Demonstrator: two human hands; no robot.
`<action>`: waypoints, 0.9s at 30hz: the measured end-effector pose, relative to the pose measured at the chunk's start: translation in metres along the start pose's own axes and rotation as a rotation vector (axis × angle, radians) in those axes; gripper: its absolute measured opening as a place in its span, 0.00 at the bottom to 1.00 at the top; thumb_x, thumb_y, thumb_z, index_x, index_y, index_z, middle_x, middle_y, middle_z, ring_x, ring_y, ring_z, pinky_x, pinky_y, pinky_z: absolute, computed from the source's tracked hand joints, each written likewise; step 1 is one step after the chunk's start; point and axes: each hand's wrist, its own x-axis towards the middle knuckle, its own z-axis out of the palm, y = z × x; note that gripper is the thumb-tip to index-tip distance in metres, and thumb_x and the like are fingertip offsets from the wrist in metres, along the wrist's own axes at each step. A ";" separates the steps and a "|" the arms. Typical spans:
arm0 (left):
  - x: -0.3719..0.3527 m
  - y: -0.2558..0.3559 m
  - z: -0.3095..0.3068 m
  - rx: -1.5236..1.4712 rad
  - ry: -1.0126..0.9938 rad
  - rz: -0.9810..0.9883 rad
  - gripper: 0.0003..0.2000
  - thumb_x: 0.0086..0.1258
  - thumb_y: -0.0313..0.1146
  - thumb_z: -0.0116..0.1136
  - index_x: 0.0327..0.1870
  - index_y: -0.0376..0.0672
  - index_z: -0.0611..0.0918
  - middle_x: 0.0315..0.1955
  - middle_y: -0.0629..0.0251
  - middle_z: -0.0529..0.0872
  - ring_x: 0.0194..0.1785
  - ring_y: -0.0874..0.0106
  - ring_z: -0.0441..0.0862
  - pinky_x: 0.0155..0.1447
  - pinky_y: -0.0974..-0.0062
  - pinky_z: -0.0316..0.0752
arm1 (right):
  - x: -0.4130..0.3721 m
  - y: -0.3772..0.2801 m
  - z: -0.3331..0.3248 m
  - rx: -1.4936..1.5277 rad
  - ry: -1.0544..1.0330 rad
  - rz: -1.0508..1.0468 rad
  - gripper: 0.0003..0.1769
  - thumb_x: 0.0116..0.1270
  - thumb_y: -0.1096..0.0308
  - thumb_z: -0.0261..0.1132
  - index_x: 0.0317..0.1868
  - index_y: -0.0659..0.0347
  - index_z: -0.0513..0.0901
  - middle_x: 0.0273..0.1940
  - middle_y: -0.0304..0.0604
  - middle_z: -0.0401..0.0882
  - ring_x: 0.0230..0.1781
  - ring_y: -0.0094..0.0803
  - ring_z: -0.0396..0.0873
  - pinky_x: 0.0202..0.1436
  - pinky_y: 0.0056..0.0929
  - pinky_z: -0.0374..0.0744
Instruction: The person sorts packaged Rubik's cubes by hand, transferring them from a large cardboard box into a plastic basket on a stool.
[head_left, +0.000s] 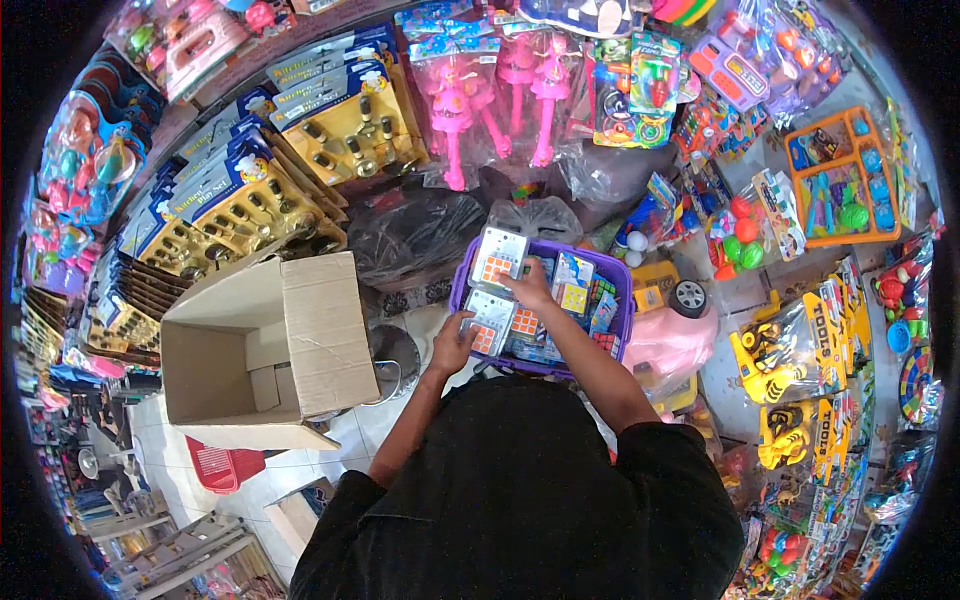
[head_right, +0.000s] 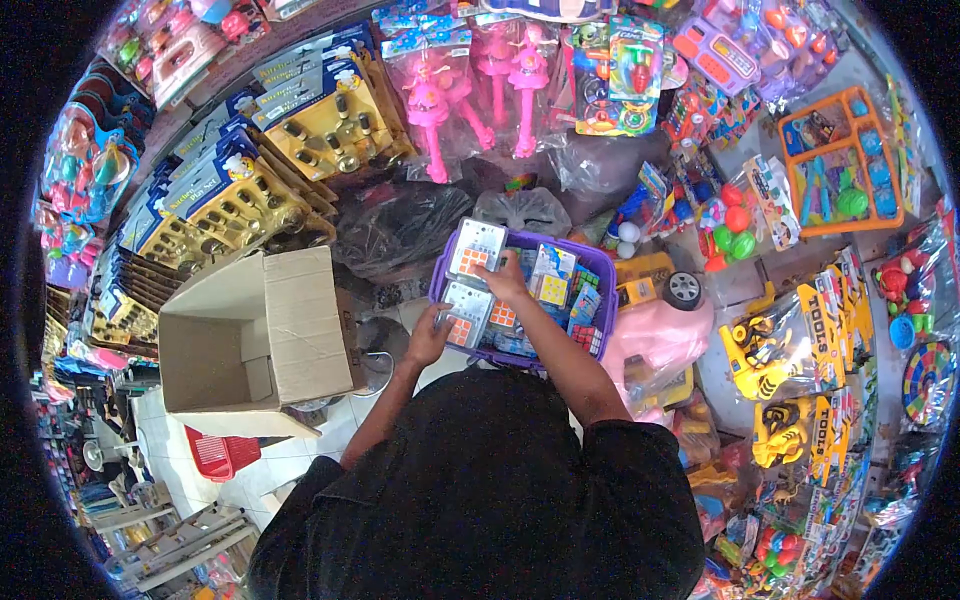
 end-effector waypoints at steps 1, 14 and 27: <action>0.000 0.005 -0.002 0.011 -0.002 -0.015 0.15 0.69 0.38 0.58 0.53 0.46 0.75 0.49 0.52 0.80 0.51 0.53 0.79 0.50 0.61 0.75 | 0.009 0.016 0.002 -0.029 0.003 -0.062 0.36 0.54 0.64 0.77 0.54 0.64 0.61 0.44 0.48 0.80 0.42 0.30 0.81 0.41 0.29 0.80; 0.001 0.001 0.008 0.150 -0.047 -0.084 0.19 0.71 0.48 0.52 0.58 0.50 0.73 0.53 0.57 0.77 0.59 0.55 0.75 0.54 0.48 0.68 | -0.015 -0.009 -0.014 -0.076 -0.082 0.078 0.45 0.53 0.60 0.77 0.62 0.68 0.57 0.47 0.49 0.81 0.47 0.33 0.80 0.47 0.32 0.80; -0.010 0.020 0.007 0.084 -0.073 -0.086 0.27 0.67 0.46 0.61 0.64 0.44 0.70 0.55 0.47 0.77 0.60 0.51 0.75 0.61 0.59 0.70 | -0.035 -0.006 -0.034 -0.076 -0.028 0.065 0.52 0.54 0.57 0.76 0.70 0.68 0.53 0.50 0.54 0.80 0.48 0.40 0.81 0.51 0.34 0.79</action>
